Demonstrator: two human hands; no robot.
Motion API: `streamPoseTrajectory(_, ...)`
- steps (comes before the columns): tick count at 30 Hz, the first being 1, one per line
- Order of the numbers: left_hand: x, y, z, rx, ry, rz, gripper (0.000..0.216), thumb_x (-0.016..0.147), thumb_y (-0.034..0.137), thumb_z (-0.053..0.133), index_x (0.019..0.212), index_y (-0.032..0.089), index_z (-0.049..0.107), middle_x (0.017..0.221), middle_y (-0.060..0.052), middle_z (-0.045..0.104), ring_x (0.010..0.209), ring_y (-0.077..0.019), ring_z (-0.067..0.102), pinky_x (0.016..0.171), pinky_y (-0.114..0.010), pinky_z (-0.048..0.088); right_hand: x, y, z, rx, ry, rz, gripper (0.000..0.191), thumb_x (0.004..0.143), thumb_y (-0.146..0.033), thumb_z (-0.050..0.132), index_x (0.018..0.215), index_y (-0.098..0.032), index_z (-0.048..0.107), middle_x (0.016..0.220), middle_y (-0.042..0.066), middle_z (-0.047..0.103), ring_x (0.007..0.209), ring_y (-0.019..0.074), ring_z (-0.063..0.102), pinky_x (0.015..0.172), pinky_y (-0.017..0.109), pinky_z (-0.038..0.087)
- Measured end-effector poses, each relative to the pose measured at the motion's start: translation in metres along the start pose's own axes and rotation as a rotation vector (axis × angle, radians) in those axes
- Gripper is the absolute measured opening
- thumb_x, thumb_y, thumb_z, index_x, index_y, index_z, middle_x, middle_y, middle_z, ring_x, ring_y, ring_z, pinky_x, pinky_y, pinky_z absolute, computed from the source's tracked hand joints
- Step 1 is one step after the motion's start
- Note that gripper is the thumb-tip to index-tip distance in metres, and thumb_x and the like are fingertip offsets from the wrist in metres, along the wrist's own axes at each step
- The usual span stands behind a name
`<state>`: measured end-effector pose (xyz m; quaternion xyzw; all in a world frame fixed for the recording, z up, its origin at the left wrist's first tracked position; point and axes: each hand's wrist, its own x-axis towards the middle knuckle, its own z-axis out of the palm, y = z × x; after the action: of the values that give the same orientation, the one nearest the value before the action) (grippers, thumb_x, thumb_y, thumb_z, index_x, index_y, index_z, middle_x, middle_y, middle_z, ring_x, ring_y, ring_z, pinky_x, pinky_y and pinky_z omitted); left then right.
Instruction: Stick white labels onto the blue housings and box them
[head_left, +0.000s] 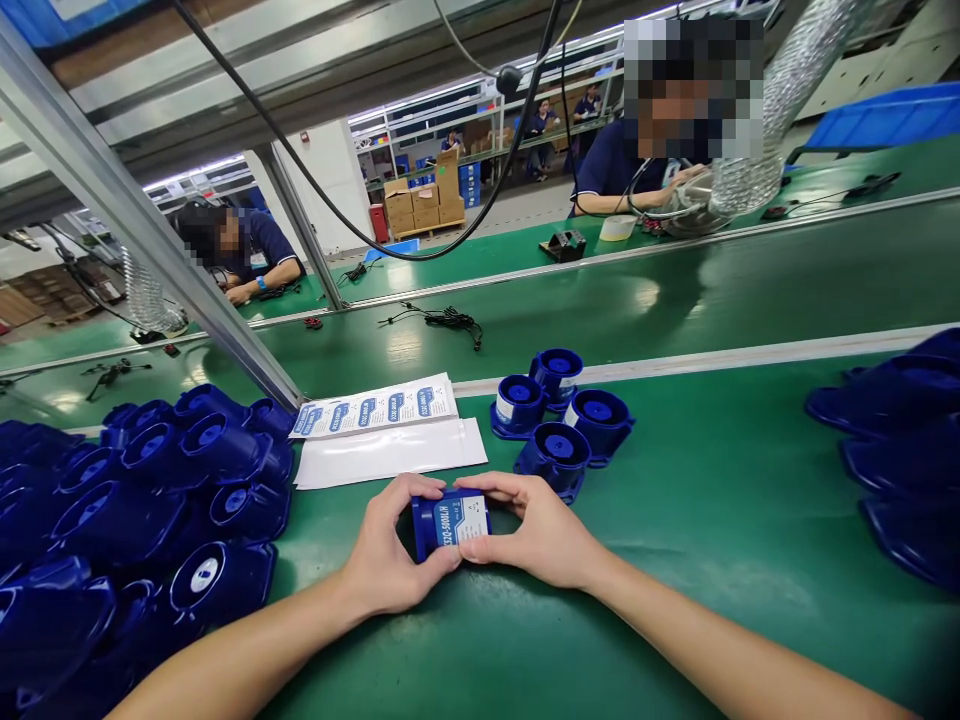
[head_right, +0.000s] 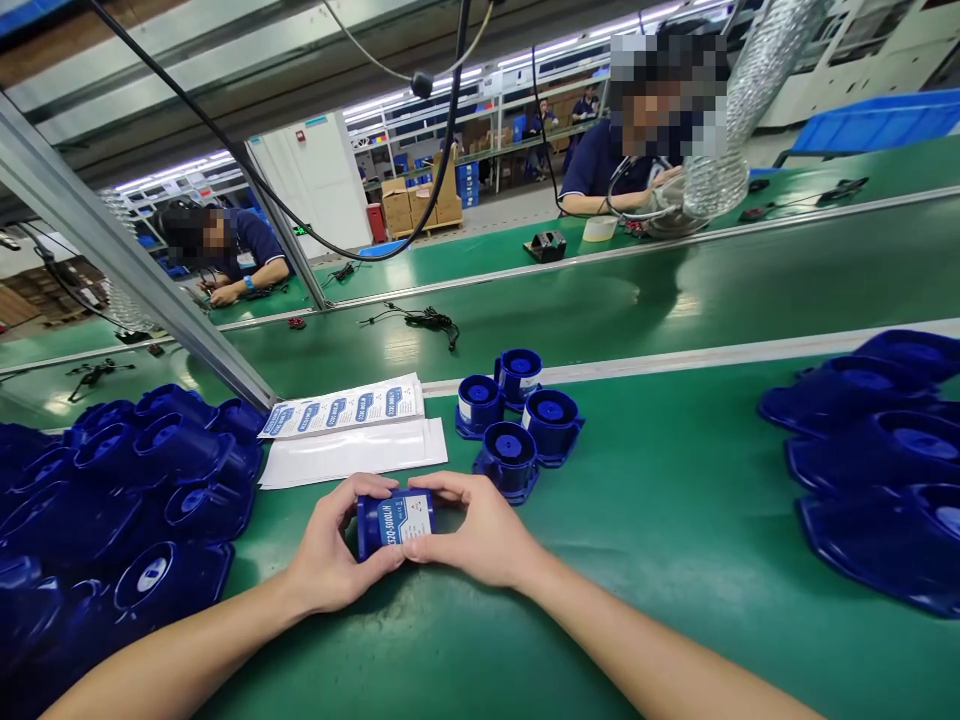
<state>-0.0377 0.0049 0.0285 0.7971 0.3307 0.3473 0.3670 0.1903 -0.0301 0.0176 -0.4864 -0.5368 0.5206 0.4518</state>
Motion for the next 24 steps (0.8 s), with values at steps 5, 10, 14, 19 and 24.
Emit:
streamPoseTrajectory(5, 0.002, 0.002, 0.001, -0.023, 0.04, -0.008, 0.032, 0.081, 0.027, 0.085, 0.107, 0.021, 0.067, 0.113, -0.01, 0.077, 0.106, -0.0284, 0.075, 0.094, -0.042, 0.058, -0.003, 0.0, 0.001, -0.004, -0.005, -0.006, 0.054, 0.069, -0.035, 0.096, 0.118, -0.02, 0.081, 0.118, 0.01, 0.084, 0.113, 0.0359, 0.077, 0.103, 0.052, 0.059)
streamPoseTrajectory(10, 0.004, -0.001, 0.003, -0.066, 0.103, -0.021, 0.012, 0.096, 0.028, 0.073, 0.087, 0.02, 0.071, 0.098, -0.009, 0.079, 0.097, -0.0246, 0.075, 0.089, -0.039, 0.057, -0.008, -0.001, 0.005, -0.028, -0.011, 0.005, 0.051, 0.069, -0.038, 0.095, 0.115, -0.02, 0.08, 0.123, 0.011, 0.083, 0.115, 0.0357, 0.076, 0.105, 0.053, 0.058)
streamPoseTrajectory(14, 0.003, -0.003, 0.004, -0.065, 0.127, -0.101, 0.014, 0.098, 0.032, 0.073, 0.107, 0.022, 0.071, 0.105, -0.008, 0.081, 0.097, -0.0231, 0.075, 0.088, -0.036, 0.057, -0.01, 0.0, 0.009, -0.047, -0.024, -0.033, 0.046, 0.076, -0.037, 0.09, 0.118, -0.023, 0.076, 0.121, 0.008, 0.082, 0.114, 0.0323, 0.076, 0.105, 0.05, 0.057)
streamPoseTrajectory(19, 0.002, -0.003, 0.007, -0.091, 0.155, -0.225, 0.03, 0.098, 0.038, 0.073, 0.122, 0.023, 0.063, 0.11, -0.007, 0.08, 0.101, -0.0234, 0.074, 0.088, -0.035, 0.056, -0.01, 0.005, 0.023, -0.316, 0.072, -0.1, 0.067, 0.064, -0.031, 0.097, 0.121, -0.025, 0.064, 0.121, 0.007, 0.075, 0.111, 0.0321, 0.071, 0.094, 0.048, 0.056)
streamPoseTrajectory(24, 0.0, -0.003, 0.011, -0.075, 0.171, -0.193, 0.023, 0.103, 0.039, 0.065, 0.119, 0.022, 0.063, 0.108, -0.008, 0.078, 0.1, -0.0232, 0.073, 0.09, -0.036, 0.055, -0.007, 0.004, 0.032, -0.342, 0.143, -0.085, 0.056, 0.061, -0.032, 0.097, 0.104, -0.024, 0.062, 0.106, 0.003, 0.074, 0.097, 0.0289, 0.071, 0.082, 0.042, 0.054)
